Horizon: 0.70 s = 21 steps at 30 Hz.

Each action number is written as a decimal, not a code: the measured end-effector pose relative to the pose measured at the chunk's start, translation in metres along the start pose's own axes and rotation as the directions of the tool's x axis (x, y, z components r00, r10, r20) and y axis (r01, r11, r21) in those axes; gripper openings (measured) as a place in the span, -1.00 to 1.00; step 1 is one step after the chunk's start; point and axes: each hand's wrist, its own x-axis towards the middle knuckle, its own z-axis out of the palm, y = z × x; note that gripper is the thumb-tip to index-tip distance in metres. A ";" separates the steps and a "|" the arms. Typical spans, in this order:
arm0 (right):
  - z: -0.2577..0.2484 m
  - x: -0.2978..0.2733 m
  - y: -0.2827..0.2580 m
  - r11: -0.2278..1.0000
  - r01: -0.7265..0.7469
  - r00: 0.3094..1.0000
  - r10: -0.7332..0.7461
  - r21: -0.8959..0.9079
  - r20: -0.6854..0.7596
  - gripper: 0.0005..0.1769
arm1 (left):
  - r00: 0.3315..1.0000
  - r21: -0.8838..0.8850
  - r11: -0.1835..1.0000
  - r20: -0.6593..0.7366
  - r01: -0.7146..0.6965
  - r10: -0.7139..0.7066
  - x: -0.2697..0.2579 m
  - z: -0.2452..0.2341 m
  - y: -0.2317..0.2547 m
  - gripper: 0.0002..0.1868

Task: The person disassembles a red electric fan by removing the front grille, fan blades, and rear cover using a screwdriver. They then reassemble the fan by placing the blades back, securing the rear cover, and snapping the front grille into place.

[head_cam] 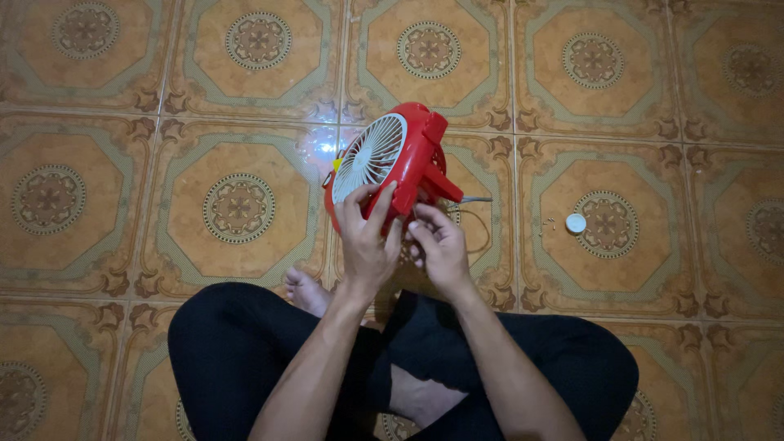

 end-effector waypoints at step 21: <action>0.002 0.001 -0.006 0.844 -0.165 0.985 0.170 0.511 0.037 -0.84 | 0.999 0.026 0.999 0.043 -0.024 0.023 -0.005 0.006 0.006 -0.43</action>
